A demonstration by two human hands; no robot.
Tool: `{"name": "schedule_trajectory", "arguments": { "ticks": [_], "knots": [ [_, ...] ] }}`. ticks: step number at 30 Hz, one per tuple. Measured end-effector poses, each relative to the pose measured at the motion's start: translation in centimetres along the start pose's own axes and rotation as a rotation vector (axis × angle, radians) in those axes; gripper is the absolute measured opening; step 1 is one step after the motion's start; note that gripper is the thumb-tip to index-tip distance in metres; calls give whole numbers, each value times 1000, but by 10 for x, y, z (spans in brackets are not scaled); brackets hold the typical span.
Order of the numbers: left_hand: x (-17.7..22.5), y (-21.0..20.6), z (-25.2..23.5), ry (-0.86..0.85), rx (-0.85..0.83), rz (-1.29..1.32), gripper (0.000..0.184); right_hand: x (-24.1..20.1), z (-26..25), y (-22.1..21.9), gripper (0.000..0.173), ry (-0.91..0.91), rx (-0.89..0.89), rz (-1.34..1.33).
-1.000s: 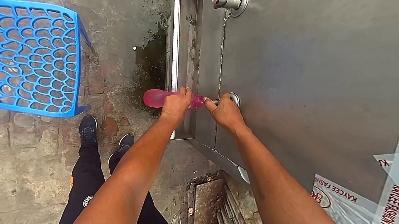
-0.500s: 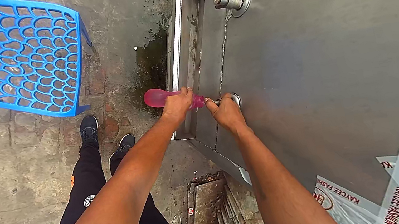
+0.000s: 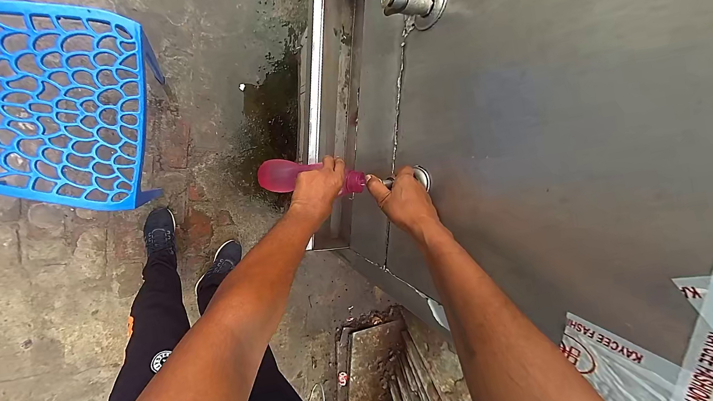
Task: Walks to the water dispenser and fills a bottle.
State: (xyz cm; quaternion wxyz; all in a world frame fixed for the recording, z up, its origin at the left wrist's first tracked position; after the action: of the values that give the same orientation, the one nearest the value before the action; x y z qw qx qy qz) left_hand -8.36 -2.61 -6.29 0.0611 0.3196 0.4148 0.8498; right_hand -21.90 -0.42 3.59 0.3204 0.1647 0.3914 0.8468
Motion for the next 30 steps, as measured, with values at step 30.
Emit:
{"name": "schedule_trajectory", "arguments": {
  "ticks": [30],
  "knots": [
    [-2,-1,0,24,-10,-11,66,1,-2,-1,71,-5,3,-20]
  ]
}}
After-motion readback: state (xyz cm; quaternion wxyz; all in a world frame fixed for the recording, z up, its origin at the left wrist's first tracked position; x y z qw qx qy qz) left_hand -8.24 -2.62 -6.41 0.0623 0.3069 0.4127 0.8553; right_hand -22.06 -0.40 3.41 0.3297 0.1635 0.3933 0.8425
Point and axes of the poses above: each hand's wrist, its own z-axis away from the middle knuckle, its own y-axis out of the back of the hand, x = y × z, the point moved 2 cm from there along -z, towards the middle knuckle, and after that the axes turned 8 degrees about -z, right-handed, at the moved point
